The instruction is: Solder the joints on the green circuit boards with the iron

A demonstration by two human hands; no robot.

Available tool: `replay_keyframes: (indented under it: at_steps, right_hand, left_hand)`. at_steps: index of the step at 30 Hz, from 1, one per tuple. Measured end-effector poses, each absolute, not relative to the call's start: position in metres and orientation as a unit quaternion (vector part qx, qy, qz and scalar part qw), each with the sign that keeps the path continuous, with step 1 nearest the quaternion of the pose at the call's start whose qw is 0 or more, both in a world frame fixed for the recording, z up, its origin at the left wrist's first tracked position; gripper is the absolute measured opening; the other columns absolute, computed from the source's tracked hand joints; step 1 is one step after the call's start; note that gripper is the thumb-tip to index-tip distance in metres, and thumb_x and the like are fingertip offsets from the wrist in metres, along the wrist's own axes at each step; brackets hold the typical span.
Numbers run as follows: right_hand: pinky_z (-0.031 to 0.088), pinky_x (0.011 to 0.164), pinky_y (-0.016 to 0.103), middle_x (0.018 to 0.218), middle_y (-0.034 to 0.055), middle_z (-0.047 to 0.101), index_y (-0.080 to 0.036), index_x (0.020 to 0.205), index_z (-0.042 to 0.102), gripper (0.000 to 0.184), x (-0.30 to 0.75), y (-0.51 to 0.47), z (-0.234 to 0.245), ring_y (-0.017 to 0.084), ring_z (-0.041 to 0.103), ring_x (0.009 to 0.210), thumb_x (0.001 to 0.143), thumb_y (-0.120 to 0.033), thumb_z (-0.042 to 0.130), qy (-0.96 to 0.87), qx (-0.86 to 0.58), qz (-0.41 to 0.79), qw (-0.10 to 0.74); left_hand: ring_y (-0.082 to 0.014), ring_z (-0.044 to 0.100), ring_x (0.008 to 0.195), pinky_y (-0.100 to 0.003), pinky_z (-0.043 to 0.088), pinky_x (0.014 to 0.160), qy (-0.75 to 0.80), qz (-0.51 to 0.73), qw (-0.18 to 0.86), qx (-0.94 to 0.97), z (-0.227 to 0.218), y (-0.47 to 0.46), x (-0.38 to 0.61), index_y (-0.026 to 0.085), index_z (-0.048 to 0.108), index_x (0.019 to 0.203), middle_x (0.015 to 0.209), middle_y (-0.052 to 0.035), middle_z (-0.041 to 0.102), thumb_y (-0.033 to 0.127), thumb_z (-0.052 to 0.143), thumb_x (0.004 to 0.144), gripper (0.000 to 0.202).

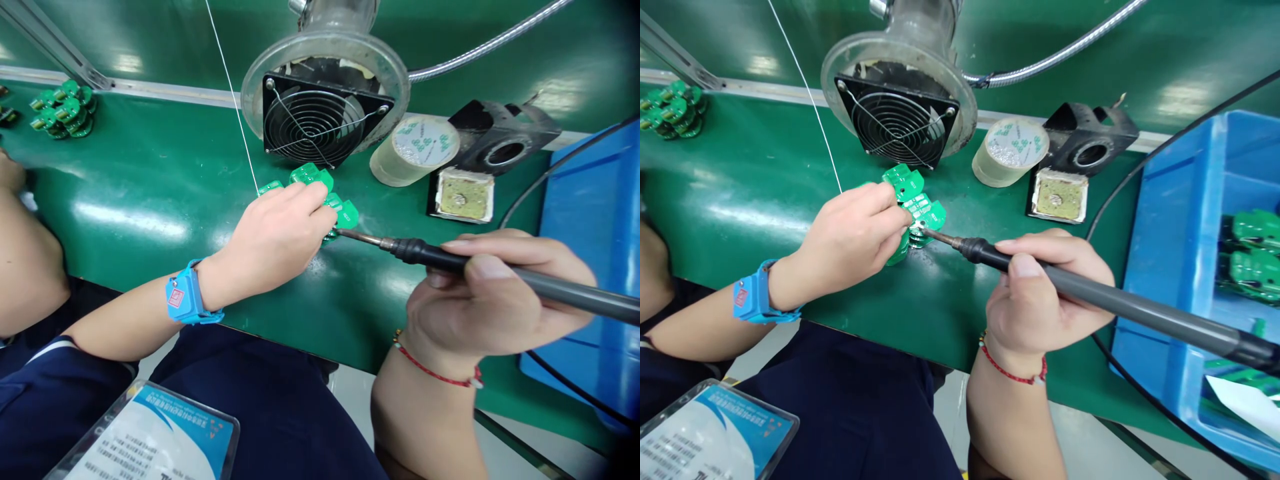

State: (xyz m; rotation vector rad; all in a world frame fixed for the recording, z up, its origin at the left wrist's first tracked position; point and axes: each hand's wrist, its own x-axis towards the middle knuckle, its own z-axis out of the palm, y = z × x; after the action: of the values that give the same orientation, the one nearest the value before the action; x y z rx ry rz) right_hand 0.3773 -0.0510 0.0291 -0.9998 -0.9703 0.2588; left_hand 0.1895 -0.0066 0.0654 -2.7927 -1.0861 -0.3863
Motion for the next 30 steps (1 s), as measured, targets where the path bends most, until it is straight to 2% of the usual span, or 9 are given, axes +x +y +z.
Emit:
replay_keyframes:
  at_steps: [9,14,19,23,27,30]
  right_hand:
    - [0.022,0.039,0.025,0.051,-0.0037,0.056,-0.018,0.065,0.072,0.020,0.377,-0.051,0.028,0.007,0.041,0.040,0.062,-0.013,0.053,-0.447,-0.456,0.115,0.761]
    - [0.022,0.039,0.024,0.049,-0.0037,0.054,-0.019,0.065,0.072,0.019,0.378,-0.051,0.028,0.008,0.041,0.039,0.063,-0.015,0.053,-0.445,-0.451,0.092,0.768]
    - [0.020,0.037,0.025,0.050,-0.0043,0.055,-0.022,0.066,0.073,0.021,0.377,-0.051,0.030,0.008,0.038,0.037,0.063,-0.017,0.053,-0.427,-0.458,0.080,0.775]
    - [0.018,0.034,0.024,0.047,-0.0041,0.052,-0.020,0.067,0.074,0.021,0.378,-0.049,0.029,0.008,0.037,0.035,0.062,-0.016,0.054,-0.437,-0.443,0.082,0.778]
    - [0.020,0.035,0.025,0.049,-0.0032,0.055,-0.021,0.067,0.073,0.021,0.380,-0.047,0.024,0.008,0.038,0.036,0.063,-0.018,0.053,-0.431,-0.446,0.050,0.783]
    - [0.021,0.033,0.025,0.052,-0.0026,0.058,-0.021,0.067,0.073,0.020,0.381,-0.047,0.023,0.008,0.038,0.035,0.064,-0.018,0.053,-0.426,-0.447,0.047,0.786]
  left_hand:
    - [-0.0170,0.051,0.071,-0.033,0.033,0.061,-0.357,-0.133,0.034,-0.924,0.064,-0.009,0.194,0.017,0.060,0.077,0.080,-0.0053,0.057,0.014,0.038,0.098,0.030]
    - [-0.0165,0.053,0.071,-0.031,0.037,0.061,-0.362,-0.140,0.026,-0.921,0.069,-0.007,0.188,0.017,0.061,0.077,0.080,-0.0046,0.058,0.016,0.040,0.097,0.028]
    - [-0.0158,0.056,0.077,-0.031,0.045,0.068,-0.437,-0.242,-0.067,-0.864,0.073,0.008,0.154,0.017,0.063,0.089,0.084,-0.0037,0.060,0.015,0.046,0.094,0.018]
    - [-0.0114,0.048,0.062,-0.027,0.039,0.059,-0.554,-0.281,-0.195,-0.759,0.068,0.022,0.126,0.019,0.065,0.092,0.070,0.0005,0.055,0.021,0.056,0.089,0.010]
    - [-0.0096,0.044,0.058,-0.025,0.034,0.053,-0.574,-0.228,-0.330,-0.714,0.064,0.028,0.121,0.017,0.068,0.089,0.067,0.0010,0.057,0.038,0.058,0.089,0.023]
    - [-0.0091,0.043,0.058,-0.025,0.032,0.054,-0.559,-0.202,-0.352,-0.723,0.062,0.029,0.127,0.015,0.068,0.084,0.066,0.0009,0.057,0.043,0.058,0.089,0.030]
